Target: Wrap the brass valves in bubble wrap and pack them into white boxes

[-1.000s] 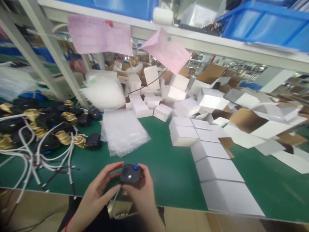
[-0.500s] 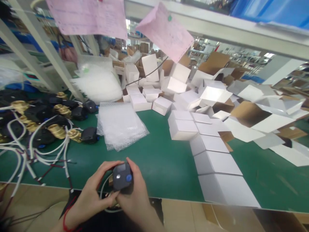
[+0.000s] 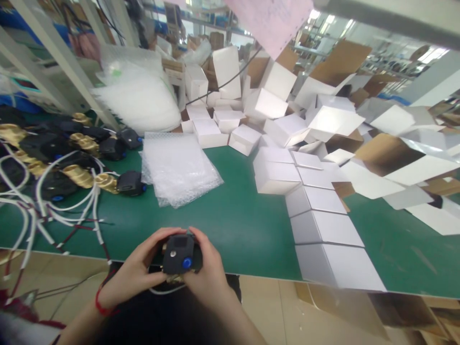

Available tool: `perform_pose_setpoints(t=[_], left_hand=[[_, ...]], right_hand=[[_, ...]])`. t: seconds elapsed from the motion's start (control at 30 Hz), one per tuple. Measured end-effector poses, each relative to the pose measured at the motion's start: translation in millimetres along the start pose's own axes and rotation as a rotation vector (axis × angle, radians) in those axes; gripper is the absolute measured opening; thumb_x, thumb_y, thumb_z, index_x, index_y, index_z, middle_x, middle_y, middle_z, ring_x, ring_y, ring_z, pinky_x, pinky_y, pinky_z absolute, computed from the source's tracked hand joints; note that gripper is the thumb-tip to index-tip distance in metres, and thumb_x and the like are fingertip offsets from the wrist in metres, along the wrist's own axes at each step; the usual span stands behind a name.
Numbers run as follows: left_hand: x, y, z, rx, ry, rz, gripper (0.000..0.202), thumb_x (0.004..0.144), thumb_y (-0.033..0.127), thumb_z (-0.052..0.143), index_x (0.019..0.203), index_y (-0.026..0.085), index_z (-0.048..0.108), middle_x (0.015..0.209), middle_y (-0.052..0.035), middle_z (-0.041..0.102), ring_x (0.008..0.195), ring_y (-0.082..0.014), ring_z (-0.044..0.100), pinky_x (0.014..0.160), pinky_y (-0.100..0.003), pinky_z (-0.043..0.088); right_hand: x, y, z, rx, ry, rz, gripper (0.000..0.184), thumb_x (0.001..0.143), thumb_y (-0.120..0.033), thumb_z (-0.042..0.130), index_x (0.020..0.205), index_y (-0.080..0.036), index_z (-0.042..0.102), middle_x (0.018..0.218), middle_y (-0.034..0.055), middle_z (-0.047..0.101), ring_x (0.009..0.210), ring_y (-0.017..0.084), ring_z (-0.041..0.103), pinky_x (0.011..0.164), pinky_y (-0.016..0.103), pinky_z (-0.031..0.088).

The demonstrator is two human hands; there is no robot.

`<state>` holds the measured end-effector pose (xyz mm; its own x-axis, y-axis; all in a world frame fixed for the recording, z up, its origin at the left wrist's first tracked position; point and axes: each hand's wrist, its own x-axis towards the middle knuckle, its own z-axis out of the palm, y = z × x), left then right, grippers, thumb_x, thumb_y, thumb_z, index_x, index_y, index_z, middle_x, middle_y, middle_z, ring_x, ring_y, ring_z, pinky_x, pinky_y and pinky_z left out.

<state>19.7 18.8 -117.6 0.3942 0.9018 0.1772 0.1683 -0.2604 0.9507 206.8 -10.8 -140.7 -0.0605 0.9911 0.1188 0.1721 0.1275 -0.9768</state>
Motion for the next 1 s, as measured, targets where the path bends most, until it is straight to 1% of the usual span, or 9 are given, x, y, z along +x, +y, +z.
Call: perform_pose_setpoints(t=[0.13, 0.27, 0.4, 0.53, 0.67, 0.77, 0.83, 0.93, 1.0], left_hand=[[13, -5, 4.7, -0.165, 0.147, -0.273, 0.06, 0.071, 0.03, 0.08, 0.126, 0.018, 0.06, 0.122, -0.0133, 0.07, 0.107, -0.0282, 0.069, 0.094, -0.039, 0.057], [23, -3, 6.8, -0.209, 0.239, -0.412, 0.059, 0.067, 0.039, 0.08, 0.118, 0.013, 0.062, 0.104, -0.013, 0.076, 0.09, -0.0274, 0.073, 0.083, -0.04, 0.061], [26, -1, 6.9, -0.21, 0.272, -0.439, 0.058, 0.064, 0.044, 0.081, 0.111, 0.014, 0.066, 0.095, -0.0112, 0.077, 0.084, -0.0278, 0.074, 0.081, -0.041, 0.062], [28, 3, 7.0, -0.186, 0.301, -0.437, 0.059, 0.062, 0.05, 0.083, 0.108, 0.016, 0.069, 0.095, -0.0111, 0.077, 0.088, -0.0295, 0.074, 0.082, -0.041, 0.063], [27, 7, 5.9, -0.228, 0.316, -0.443, 0.061, 0.062, 0.053, 0.084, 0.108, 0.014, 0.07, 0.097, -0.0124, 0.077, 0.094, -0.0311, 0.073, 0.087, -0.043, 0.06], [25, 7, 4.3, -0.318, 0.318, -0.445, 0.06, 0.065, 0.05, 0.085, 0.11, 0.014, 0.07, 0.103, -0.0137, 0.076, 0.101, -0.0315, 0.071, 0.091, -0.042, 0.058], [23, 6, 4.1, -0.407, 0.331, -0.452, 0.06, 0.065, 0.048, 0.086, 0.111, 0.014, 0.069, 0.106, -0.0137, 0.076, 0.104, -0.0312, 0.07, 0.089, -0.039, 0.058], [21, 5, 6.2, -0.551, 0.419, -0.494, 0.06, 0.065, 0.049, 0.087, 0.11, 0.014, 0.068, 0.108, -0.0125, 0.075, 0.105, -0.0292, 0.069, 0.084, -0.033, 0.057], [18, 6, 8.6, -0.641, 0.47, -0.496, 0.06, 0.066, 0.051, 0.085, 0.11, 0.014, 0.068, 0.109, -0.0121, 0.075, 0.107, -0.0291, 0.067, 0.085, -0.032, 0.057]], right_hand=[[14, -5, 5, 0.086, 0.074, 0.111, 0.062, 0.072, -0.024, 0.074, 0.13, -0.017, 0.054, 0.106, 0.0079, 0.075, 0.093, 0.022, 0.071, 0.085, 0.033, 0.057], [25, -8, 10, 0.095, 0.128, 0.199, 0.053, 0.069, -0.031, 0.078, 0.117, -0.015, 0.061, 0.082, 0.0036, 0.074, 0.071, 0.02, 0.068, 0.068, 0.031, 0.057], [28, -10, 11, 0.102, 0.111, 0.277, 0.051, 0.069, -0.036, 0.079, 0.112, -0.014, 0.063, 0.082, 0.0052, 0.074, 0.07, 0.021, 0.067, 0.063, 0.03, 0.054], [28, -9, 12, 0.102, 0.11, 0.296, 0.053, 0.07, -0.037, 0.079, 0.114, -0.013, 0.064, 0.084, 0.006, 0.074, 0.073, 0.021, 0.068, 0.065, 0.03, 0.054], [28, -7, 13, 0.111, 0.123, 0.281, 0.052, 0.07, -0.035, 0.079, 0.116, -0.016, 0.063, 0.085, 0.0046, 0.074, 0.073, 0.02, 0.068, 0.063, 0.029, 0.054], [27, -7, 12, 0.142, 0.125, 0.23, 0.051, 0.072, -0.032, 0.077, 0.118, -0.017, 0.063, 0.087, 0.0047, 0.074, 0.075, 0.019, 0.068, 0.061, 0.028, 0.054], [25, -9, 12, 0.186, 0.12, 0.2, 0.05, 0.073, -0.03, 0.076, 0.12, -0.018, 0.062, 0.088, 0.0052, 0.073, 0.075, 0.019, 0.068, 0.061, 0.027, 0.054], [18, -11, 14, 0.292, 0.098, 0.178, 0.05, 0.074, -0.029, 0.075, 0.121, -0.018, 0.06, 0.094, 0.0066, 0.072, 0.078, 0.018, 0.068, 0.064, 0.027, 0.056], [10, -11, 18, 0.357, 0.084, 0.165, 0.055, 0.073, -0.028, 0.077, 0.123, -0.02, 0.057, 0.102, 0.0082, 0.071, 0.083, 0.019, 0.069, 0.07, 0.028, 0.059]])
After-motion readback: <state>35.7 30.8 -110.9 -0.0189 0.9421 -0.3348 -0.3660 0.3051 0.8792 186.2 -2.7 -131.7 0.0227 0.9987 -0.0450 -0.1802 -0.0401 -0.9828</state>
